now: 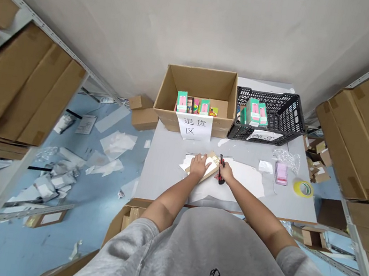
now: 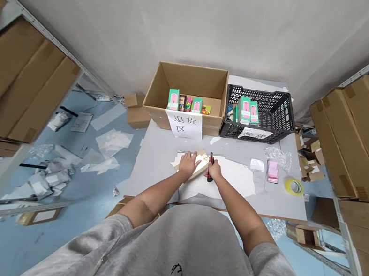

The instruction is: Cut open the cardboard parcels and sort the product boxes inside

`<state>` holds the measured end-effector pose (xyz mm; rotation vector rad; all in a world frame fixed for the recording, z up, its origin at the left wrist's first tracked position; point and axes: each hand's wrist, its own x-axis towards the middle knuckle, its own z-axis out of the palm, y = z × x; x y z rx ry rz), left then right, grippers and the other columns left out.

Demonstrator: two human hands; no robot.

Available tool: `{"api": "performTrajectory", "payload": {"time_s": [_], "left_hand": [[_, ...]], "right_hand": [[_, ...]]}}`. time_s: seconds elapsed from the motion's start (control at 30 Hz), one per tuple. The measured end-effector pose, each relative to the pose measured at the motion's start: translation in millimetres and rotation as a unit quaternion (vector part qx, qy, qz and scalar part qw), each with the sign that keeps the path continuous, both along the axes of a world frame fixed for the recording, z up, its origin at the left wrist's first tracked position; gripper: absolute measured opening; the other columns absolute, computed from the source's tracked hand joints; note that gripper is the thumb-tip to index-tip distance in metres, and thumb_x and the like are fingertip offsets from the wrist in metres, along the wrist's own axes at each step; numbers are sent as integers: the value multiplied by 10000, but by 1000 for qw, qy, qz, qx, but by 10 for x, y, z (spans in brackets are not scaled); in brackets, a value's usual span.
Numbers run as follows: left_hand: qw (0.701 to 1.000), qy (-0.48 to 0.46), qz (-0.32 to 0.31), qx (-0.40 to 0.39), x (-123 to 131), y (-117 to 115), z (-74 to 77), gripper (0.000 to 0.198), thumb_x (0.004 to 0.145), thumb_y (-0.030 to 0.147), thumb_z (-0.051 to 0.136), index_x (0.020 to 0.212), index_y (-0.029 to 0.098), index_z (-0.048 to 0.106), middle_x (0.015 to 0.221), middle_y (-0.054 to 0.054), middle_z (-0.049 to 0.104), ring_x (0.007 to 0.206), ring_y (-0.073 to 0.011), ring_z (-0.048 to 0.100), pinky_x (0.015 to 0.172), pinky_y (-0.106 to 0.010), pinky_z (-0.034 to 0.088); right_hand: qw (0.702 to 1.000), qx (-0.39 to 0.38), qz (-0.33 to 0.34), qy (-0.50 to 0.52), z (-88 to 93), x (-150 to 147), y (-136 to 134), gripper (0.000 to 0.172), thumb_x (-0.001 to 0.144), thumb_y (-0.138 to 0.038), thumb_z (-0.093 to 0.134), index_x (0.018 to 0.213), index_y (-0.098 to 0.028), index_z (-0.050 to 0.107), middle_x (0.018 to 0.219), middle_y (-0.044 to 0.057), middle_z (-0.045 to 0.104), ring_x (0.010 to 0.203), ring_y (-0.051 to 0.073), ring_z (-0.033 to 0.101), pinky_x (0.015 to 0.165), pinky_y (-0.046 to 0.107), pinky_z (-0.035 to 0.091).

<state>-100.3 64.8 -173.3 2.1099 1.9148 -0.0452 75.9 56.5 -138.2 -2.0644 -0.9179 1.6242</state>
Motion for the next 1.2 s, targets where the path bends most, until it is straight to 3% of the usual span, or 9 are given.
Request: {"api": "performTrajectory", "payload": {"time_s": [0.07,0.23,0.5,0.67,0.83,1.0,1.2], "left_hand": [[1000,-11,-18,1,-8,12,-27,655,1165,591,402,1652,171,531,1489,-226,648,1366,-366,604,1165,-451,457],[999,-19,-48,-5,-65,53,-68,744,1152,648,414,1677,125,476,1502,-239,644,1378,-373,593,1153,-456,463],[999,11,-48,-22,-9,88,-60,749,1166,599,404,1731,107,424,1482,-249,649,1367,-369,596,1141,-455,469],[997,12,-76,3,134,35,-28,697,1177,396,388,1801,99,296,1605,-258,580,1415,-352,574,1194,-461,441],[997,4,-71,8,165,21,-29,663,1178,355,355,1805,145,313,1685,-236,530,1420,-349,575,1170,-466,470],[997,-1,-73,6,118,69,-28,643,1183,367,371,1787,145,353,1588,-247,605,1339,-342,632,1133,-456,503],[997,-12,-76,-7,76,142,-16,641,1192,433,399,1773,162,379,1461,-237,665,1269,-330,676,1076,-421,529]], "right_hand": [[1000,2,-10,-4,-29,-59,-7,159,1173,-313,522,1304,-228,491,721,-27,680,549,201,743,538,281,636],[997,6,-36,-65,-101,-113,12,429,1043,-265,767,1328,-221,449,850,5,740,539,175,716,481,251,590],[995,-7,-42,-89,-131,-105,145,525,946,-252,885,1276,-233,478,888,6,756,507,155,688,466,241,570],[998,7,-25,-60,-62,-86,78,378,1053,-287,767,1266,-247,456,764,-35,710,479,173,683,467,244,574],[999,37,-8,-9,26,-7,-49,158,1175,-355,533,1269,-266,442,633,-84,627,456,177,681,464,227,572],[999,38,19,-19,77,-23,-36,99,1183,-335,488,1255,-269,476,582,-100,593,424,168,650,448,208,543],[998,19,30,-50,79,-220,-37,164,1197,-408,474,1274,-266,504,622,-59,628,436,180,652,485,240,564]]}}
